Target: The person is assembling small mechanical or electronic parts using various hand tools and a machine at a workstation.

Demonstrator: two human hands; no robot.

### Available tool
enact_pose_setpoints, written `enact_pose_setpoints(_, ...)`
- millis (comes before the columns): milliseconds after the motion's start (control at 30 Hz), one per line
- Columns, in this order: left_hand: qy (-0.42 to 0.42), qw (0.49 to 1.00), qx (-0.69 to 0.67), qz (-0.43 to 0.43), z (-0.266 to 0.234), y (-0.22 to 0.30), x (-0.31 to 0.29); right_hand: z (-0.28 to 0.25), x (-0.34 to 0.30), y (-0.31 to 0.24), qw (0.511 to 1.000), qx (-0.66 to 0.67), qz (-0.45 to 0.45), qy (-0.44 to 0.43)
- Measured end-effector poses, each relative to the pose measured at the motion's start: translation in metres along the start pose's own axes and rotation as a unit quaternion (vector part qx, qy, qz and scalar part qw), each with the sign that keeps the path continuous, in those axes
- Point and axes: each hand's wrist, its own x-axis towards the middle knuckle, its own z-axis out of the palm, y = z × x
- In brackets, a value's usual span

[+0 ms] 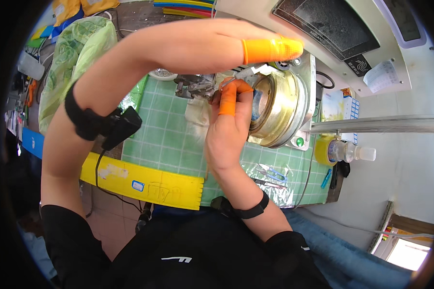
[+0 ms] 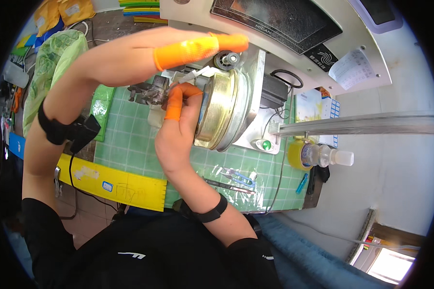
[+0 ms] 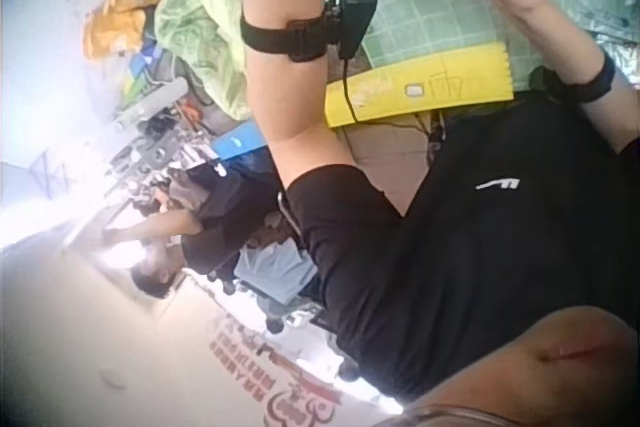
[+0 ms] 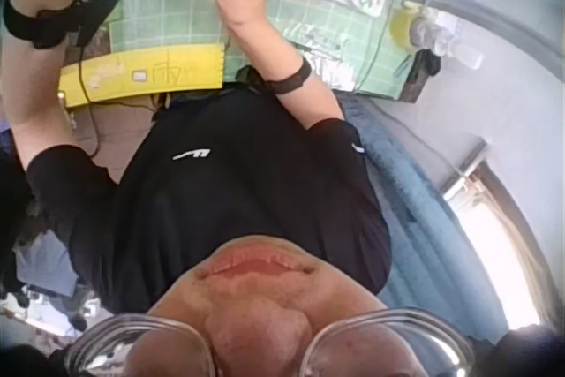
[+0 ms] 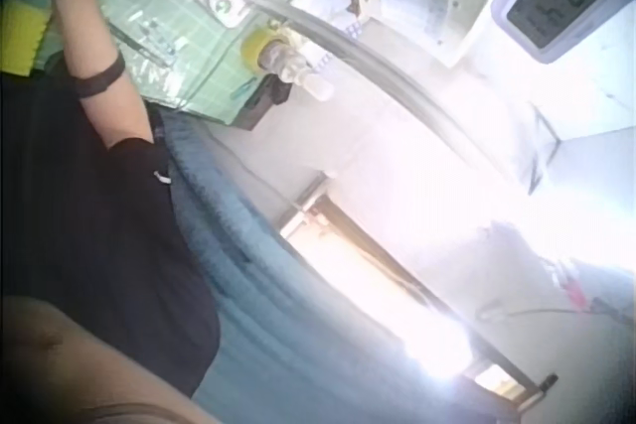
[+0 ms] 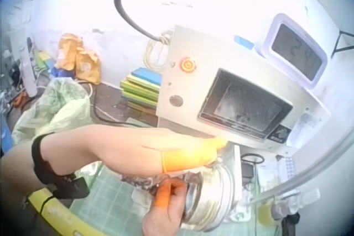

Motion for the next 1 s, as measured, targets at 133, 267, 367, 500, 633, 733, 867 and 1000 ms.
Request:
enact_pose_setpoints(133, -0.013, 0.991, -0.121, -0.053, -0.006, -0.012, -0.007, 0.000, -0.003, 0.000, 0.999, 0.027, 0.038, 0.000)
enact_pose_setpoints(267, -0.056, 0.992, -0.093, -0.067, -0.030, -0.009, -0.022, -0.001, 0.005, 0.002, 0.997, 0.045, 0.062, 0.004)
enact_pose_setpoints(367, -0.082, 0.996, -0.011, -0.018, -0.018, -0.028, -0.027, 0.003, 0.021, 0.001, 0.995, 0.034, 0.094, 0.030)
enact_pose_setpoints(500, -0.078, 0.993, -0.060, -0.073, -0.017, -0.028, -0.032, 0.007, 0.022, 0.003, 0.996, 0.040, 0.084, 0.002)
enact_pose_setpoints(633, -0.027, 0.996, 0.082, -0.028, -0.030, 0.023, -0.044, -0.007, 0.008, 0.001, 0.991, 0.013, 0.135, -0.004)
enact_pose_setpoints(733, -0.018, 0.998, 0.050, -0.045, -0.012, 0.046, -0.056, -0.014, -0.012, 0.004, 0.996, 0.010, 0.073, -0.060)
enact_pose_setpoints(867, 0.013, 0.988, -0.127, -0.088, 0.020, 0.067, -0.084, -0.017, -0.027, -0.010, 0.995, 0.034, 0.058, -0.067)
enact_pose_setpoints(1000, -0.093, 0.963, -0.209, -0.141, 0.050, 0.086, -0.116, -0.016, -0.027, -0.006, 0.994, 0.018, 0.007, -0.103)
